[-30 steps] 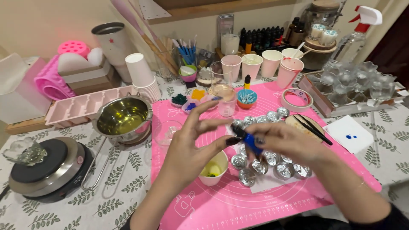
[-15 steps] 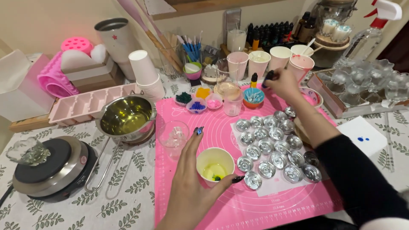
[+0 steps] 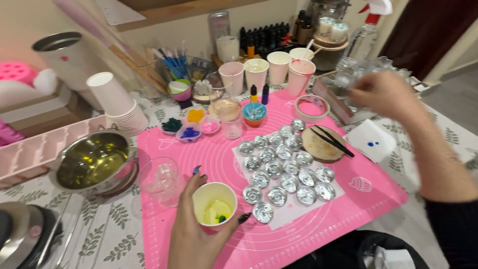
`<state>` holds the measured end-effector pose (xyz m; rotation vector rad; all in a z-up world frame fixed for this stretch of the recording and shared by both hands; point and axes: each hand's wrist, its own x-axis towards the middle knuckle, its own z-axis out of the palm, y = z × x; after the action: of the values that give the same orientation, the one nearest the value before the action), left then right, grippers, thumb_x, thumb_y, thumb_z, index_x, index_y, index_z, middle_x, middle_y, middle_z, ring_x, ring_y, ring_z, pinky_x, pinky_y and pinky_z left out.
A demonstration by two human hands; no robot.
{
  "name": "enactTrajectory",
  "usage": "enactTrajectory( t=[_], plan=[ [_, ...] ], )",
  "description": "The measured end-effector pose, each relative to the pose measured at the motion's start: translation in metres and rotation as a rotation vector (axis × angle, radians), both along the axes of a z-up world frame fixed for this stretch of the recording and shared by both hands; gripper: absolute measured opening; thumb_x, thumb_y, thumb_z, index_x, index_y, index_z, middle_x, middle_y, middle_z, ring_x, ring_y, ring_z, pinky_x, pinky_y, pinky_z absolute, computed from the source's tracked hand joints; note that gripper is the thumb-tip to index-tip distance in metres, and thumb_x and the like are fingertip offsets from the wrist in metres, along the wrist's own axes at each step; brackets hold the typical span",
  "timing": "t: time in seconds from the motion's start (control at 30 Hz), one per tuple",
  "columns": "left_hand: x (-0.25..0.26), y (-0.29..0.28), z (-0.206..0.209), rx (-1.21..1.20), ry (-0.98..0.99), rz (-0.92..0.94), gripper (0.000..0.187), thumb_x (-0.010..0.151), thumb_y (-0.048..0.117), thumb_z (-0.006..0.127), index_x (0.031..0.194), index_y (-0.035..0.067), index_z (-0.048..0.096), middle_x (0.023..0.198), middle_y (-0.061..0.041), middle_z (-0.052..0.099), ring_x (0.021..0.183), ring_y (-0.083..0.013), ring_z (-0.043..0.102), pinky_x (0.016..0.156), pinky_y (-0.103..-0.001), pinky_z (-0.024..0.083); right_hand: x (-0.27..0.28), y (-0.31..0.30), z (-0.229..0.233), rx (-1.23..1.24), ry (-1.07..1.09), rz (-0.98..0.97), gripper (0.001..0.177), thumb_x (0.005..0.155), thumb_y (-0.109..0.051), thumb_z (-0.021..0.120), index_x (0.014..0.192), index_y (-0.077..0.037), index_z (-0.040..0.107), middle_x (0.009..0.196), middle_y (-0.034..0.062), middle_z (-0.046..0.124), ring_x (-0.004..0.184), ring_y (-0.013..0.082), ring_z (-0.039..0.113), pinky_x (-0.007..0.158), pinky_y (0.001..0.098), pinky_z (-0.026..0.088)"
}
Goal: The person works at a candle-making table with a pot of melted yellow wax on a hot plate. They pour melted wax from the pot into a paper cup, add drops of yellow and blue dye from small bottles into the cup, and stir the mixture with a stick while arranging metal candle molds on the mat.
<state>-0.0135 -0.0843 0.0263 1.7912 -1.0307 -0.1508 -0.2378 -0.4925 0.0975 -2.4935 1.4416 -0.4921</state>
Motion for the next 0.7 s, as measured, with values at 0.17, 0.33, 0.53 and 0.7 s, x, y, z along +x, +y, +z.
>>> enactTrajectory(
  t=[0.17, 0.33, 0.53, 0.7],
  plan=[
    [-0.003, -0.002, 0.005, 0.028, 0.065, 0.06, 0.112, 0.055, 0.021, 0.093, 0.151, 0.008, 0.035, 0.139, -0.017, 0.06, 0.112, -0.0259, 0.069, 0.09, -0.039, 0.057, -0.122, -0.094, -0.059, 0.173, 0.118, -0.185, 0.034, 0.088, -0.031, 0.075, 0.096, 0.0, 0.086, 0.083, 0.014, 0.078, 0.07, 0.028, 0.075, 0.072, 0.0445, 0.065],
    [0.0, 0.002, -0.003, 0.053, 0.068, 0.017, 0.099, 0.06, 0.013, 0.088, 0.146, 0.006, 0.041, 0.126, -0.015, 0.068, 0.109, -0.0229, 0.072, 0.09, -0.038, 0.057, -0.132, -0.106, -0.106, 0.126, 0.197, -0.347, 0.041, 0.078, -0.037, 0.086, 0.089, 0.002, 0.08, 0.079, 0.017, 0.08, 0.062, 0.0292, 0.078, 0.072, 0.0407, 0.061],
    [-0.003, 0.0, 0.001, 0.073, 0.114, 0.046, 0.093, 0.06, 0.013, 0.088, 0.141, 0.008, 0.043, 0.119, -0.013, 0.071, 0.106, -0.0213, 0.074, 0.09, -0.036, 0.058, -0.139, -0.121, -0.128, 0.354, 0.035, -0.412, 0.042, 0.074, -0.034, 0.083, 0.075, 0.007, 0.075, 0.068, 0.02, 0.077, 0.057, 0.0311, 0.073, 0.063, 0.0419, 0.06],
    [-0.003, 0.001, 0.004, 0.08, 0.141, 0.026, 0.093, 0.061, 0.011, 0.087, 0.142, 0.008, 0.042, 0.121, -0.013, 0.071, 0.107, -0.0219, 0.074, 0.09, -0.037, 0.057, -0.152, -0.099, -0.119, 0.292, 0.085, -0.429, 0.044, 0.077, -0.037, 0.083, 0.077, 0.006, 0.077, 0.069, 0.0211, 0.074, 0.061, 0.0313, 0.072, 0.065, 0.0425, 0.055]
  ],
)
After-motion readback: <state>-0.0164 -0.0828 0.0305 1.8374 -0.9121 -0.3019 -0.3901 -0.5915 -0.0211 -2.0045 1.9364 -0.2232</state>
